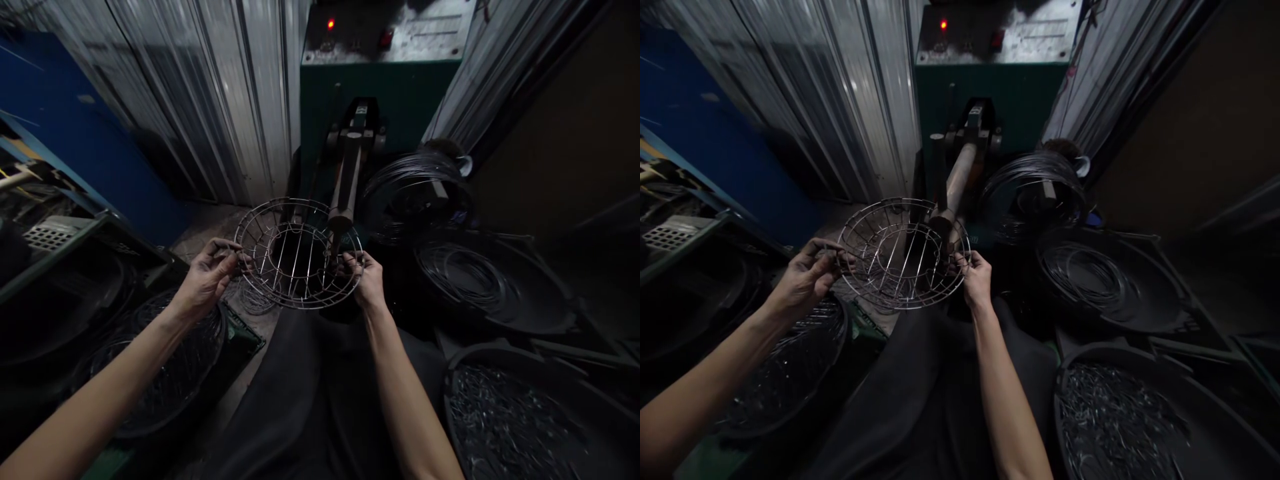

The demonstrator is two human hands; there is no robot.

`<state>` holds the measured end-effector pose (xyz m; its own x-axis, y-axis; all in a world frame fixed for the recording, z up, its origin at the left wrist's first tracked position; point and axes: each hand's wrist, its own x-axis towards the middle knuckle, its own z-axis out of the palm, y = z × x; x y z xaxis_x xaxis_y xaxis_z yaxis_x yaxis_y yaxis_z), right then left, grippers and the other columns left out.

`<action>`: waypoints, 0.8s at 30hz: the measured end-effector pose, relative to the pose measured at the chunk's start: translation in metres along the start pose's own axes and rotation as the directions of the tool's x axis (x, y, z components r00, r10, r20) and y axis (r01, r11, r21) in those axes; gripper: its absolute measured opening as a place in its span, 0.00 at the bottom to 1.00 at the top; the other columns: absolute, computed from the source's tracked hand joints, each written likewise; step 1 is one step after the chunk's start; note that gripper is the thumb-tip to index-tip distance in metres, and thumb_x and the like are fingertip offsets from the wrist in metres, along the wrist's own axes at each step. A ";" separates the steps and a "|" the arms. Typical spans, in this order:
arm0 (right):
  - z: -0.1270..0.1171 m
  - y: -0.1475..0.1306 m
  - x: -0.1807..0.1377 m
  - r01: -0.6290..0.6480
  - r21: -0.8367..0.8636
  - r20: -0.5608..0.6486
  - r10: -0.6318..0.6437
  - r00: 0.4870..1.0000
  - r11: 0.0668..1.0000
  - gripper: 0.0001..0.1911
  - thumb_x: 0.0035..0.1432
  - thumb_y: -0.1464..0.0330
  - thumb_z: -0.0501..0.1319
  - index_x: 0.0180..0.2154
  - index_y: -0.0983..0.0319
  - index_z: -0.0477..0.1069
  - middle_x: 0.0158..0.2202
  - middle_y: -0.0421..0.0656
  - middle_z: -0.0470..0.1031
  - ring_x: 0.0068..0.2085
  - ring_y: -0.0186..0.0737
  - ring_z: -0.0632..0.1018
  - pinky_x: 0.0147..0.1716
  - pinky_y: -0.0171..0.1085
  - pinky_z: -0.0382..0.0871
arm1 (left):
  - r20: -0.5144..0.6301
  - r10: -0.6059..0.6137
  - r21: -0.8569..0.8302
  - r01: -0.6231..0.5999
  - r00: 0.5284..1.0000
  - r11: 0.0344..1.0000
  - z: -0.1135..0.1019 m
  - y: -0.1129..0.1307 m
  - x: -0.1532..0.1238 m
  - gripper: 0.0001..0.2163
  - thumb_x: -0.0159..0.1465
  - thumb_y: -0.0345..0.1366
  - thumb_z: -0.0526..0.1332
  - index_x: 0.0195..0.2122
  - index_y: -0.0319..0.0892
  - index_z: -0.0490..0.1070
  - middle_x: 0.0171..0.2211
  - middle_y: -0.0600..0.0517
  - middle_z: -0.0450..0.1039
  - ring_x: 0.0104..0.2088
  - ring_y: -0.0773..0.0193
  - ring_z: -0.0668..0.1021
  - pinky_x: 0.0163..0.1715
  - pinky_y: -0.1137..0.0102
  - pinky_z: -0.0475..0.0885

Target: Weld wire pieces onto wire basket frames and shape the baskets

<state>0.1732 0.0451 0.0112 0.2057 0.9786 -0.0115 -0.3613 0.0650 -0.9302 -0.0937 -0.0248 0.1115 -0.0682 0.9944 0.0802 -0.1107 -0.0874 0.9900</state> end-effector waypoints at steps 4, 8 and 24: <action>0.002 -0.001 -0.003 -0.017 -0.014 -0.002 0.017 1.000 1.000 0.20 0.38 0.58 0.71 0.26 0.64 0.67 0.20 0.36 0.71 0.19 0.30 0.71 0.19 0.31 0.69 | -0.009 0.013 -0.050 -0.014 1.000 0.999 -0.005 -0.004 0.000 0.18 0.50 0.43 0.70 0.36 0.42 0.67 0.30 0.53 0.75 0.35 0.64 0.79 0.36 0.70 0.75; 0.002 -0.001 -0.003 -0.009 -0.041 -0.001 0.009 1.000 0.999 0.19 0.38 0.58 0.70 0.26 0.64 0.67 0.20 0.36 0.70 0.19 0.30 0.71 0.20 0.31 0.69 | 0.012 0.010 -0.088 -0.009 1.000 0.996 -0.011 -0.011 -0.002 0.17 0.51 0.42 0.70 0.36 0.42 0.67 0.31 0.52 0.76 0.36 0.64 0.78 0.37 0.71 0.75; 0.005 -0.006 -0.002 -0.021 -0.049 0.025 0.022 0.999 0.999 0.20 0.37 0.58 0.71 0.27 0.63 0.68 0.21 0.36 0.71 0.21 0.32 0.73 0.23 0.34 0.71 | 0.019 -0.056 -0.109 0.057 0.998 0.992 -0.020 -0.020 -0.005 0.17 0.50 0.41 0.71 0.36 0.41 0.68 0.32 0.52 0.75 0.36 0.64 0.78 0.39 0.70 0.75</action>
<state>0.1705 0.0440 0.0183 0.1753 0.9842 -0.0230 -0.3207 0.0350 -0.9465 -0.1112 -0.0290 0.0889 -0.0435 0.9987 0.0271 -0.2223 -0.0361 0.9743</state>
